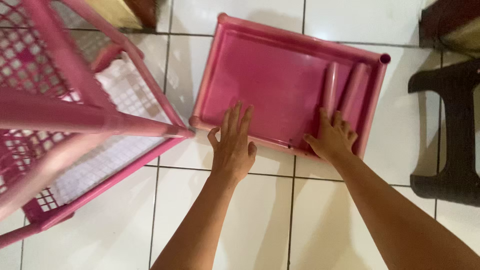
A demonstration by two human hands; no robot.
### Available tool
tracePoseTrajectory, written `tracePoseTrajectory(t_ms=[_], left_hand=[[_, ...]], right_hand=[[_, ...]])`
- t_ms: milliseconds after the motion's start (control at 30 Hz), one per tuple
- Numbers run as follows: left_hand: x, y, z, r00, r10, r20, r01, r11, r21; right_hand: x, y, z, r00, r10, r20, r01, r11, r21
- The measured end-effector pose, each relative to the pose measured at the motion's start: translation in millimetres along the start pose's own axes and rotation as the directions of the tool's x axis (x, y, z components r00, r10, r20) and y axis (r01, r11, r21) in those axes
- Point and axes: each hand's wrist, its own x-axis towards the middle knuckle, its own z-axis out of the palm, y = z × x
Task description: The person disassembles a pink plastic storage rack by hand. They remove the top tray, then detach the vertical support poles and the upper basket section, placing the components on the floor.
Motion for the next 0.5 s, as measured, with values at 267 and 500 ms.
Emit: tracePoseTrajectory(t_ms=[267, 500], left_hand=[[-25.9, 14.6, -69.4, 0.975, 0.119, -0.188, -0.133, 0.989, -0.066], [-98.3, 44.7, -166.3, 0.846, 0.332, -0.418, -0.401, 0.912, -0.086]], right_hand=[[-55.3, -43.0, -72.6, 0.934, -0.082, -0.348, 0.151, 0.973, 0.176], [-166.5, -146.4, -202.1, 0.606, -0.279, -0.745, 0.656, 0.705, 0.27]])
